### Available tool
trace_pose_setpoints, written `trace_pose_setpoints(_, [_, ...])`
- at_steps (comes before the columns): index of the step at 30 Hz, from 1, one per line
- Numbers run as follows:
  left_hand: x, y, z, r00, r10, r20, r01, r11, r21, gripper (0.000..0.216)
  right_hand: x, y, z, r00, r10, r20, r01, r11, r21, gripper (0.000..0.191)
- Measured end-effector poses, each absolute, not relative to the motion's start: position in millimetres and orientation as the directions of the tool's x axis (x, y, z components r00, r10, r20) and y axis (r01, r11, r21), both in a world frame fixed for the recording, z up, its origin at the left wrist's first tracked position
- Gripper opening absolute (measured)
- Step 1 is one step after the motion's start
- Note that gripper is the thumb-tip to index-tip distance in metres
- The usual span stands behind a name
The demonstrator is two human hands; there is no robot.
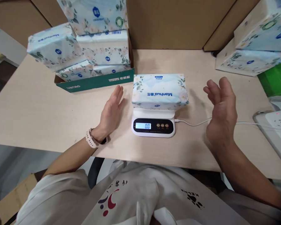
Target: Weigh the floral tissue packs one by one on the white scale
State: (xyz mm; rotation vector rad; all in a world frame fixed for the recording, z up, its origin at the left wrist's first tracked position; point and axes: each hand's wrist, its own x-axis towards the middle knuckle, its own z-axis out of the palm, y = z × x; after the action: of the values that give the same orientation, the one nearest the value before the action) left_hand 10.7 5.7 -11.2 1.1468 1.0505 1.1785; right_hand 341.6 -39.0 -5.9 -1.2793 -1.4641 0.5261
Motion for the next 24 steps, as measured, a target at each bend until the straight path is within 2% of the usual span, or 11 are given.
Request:
trace_pose_setpoints(3, [6.8,7.9,-15.4,0.082,0.993,-0.079,-0.154,0.091,0.984,0.074,341.4,-39.3,-11.4,0.129,0.914,0.386,0.393,0.310,-0.866,0.057])
trace_pose_setpoints(13, [8.6,1.2,-2.9,0.116,0.988,-0.103,-0.179,0.123,0.976,0.061,342.6,-39.8,-14.8,0.086,0.925,0.371,0.446,0.298,-0.844,0.054])
trace_pose_setpoints(18, [9.9,0.8,-0.4,0.099,0.991,-0.093,-0.205,0.112,0.972,0.057,357.2,-36.0,-25.8,-0.001,0.888,0.459,0.484,0.402,-0.777,0.056])
trace_pose_setpoints(24, [8.4,1.7,-1.8,0.107,0.991,-0.081,-0.237,0.104,0.966,0.053,360.4,-37.4,-27.6,-0.016,0.883,0.469,0.478,0.419,-0.772,0.058])
